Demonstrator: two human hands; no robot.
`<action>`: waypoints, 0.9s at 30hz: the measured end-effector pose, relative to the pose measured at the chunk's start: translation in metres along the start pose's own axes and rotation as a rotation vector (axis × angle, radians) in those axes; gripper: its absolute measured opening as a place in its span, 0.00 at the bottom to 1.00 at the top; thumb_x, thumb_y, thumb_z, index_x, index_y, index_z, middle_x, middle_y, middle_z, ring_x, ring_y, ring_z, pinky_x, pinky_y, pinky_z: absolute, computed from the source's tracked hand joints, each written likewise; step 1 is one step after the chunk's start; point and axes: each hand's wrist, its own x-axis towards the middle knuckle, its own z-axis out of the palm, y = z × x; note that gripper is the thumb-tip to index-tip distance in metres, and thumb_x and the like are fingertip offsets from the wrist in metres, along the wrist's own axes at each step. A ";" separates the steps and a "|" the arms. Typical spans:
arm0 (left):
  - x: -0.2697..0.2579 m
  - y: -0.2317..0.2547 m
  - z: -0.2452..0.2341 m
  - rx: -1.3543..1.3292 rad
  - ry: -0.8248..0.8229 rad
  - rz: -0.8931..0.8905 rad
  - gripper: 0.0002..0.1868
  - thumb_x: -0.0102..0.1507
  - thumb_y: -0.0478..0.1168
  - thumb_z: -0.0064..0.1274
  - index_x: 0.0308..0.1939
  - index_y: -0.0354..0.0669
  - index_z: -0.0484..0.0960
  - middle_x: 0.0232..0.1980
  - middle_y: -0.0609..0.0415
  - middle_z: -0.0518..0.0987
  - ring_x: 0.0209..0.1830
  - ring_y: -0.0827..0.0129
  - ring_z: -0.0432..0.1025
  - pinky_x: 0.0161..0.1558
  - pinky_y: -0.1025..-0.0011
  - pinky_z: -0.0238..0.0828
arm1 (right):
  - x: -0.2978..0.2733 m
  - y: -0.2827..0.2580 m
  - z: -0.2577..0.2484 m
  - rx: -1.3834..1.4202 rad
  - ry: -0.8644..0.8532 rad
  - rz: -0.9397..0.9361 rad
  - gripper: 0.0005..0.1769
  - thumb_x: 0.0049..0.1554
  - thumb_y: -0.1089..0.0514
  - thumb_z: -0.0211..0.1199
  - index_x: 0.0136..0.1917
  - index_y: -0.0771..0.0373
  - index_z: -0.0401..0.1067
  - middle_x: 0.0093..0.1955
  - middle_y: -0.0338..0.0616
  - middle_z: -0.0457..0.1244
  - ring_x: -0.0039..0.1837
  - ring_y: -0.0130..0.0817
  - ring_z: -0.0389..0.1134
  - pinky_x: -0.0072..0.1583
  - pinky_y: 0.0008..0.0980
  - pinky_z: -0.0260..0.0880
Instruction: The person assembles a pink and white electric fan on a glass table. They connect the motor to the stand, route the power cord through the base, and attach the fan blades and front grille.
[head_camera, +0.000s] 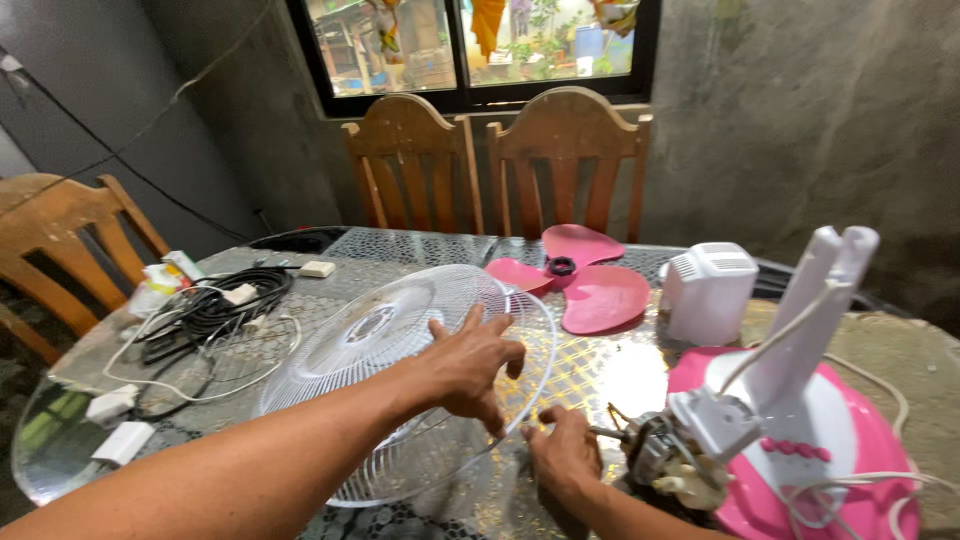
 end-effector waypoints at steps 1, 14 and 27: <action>-0.001 -0.001 0.000 -0.005 -0.010 -0.007 0.40 0.39 0.50 0.78 0.54 0.51 0.80 0.81 0.42 0.50 0.82 0.31 0.34 0.59 0.08 0.35 | -0.001 -0.002 -0.001 -0.042 0.014 -0.050 0.24 0.52 0.44 0.72 0.60 0.52 0.76 0.53 0.50 0.70 0.59 0.49 0.72 0.61 0.46 0.70; 0.001 0.000 -0.002 -0.014 -0.032 0.007 0.40 0.39 0.50 0.79 0.54 0.50 0.81 0.81 0.38 0.46 0.82 0.30 0.30 0.60 0.09 0.31 | -0.007 -0.032 -0.006 -0.160 -0.082 0.032 0.17 0.57 0.49 0.67 0.61 0.39 0.79 0.48 0.40 0.73 0.51 0.38 0.76 0.56 0.40 0.75; 0.009 0.006 0.032 0.089 -0.054 0.016 0.41 0.40 0.51 0.78 0.54 0.49 0.78 0.79 0.40 0.52 0.81 0.28 0.34 0.58 0.07 0.37 | -0.015 0.027 -0.006 -0.248 0.116 -0.316 0.16 0.59 0.46 0.58 0.51 0.58 0.75 0.52 0.52 0.68 0.56 0.53 0.70 0.58 0.51 0.68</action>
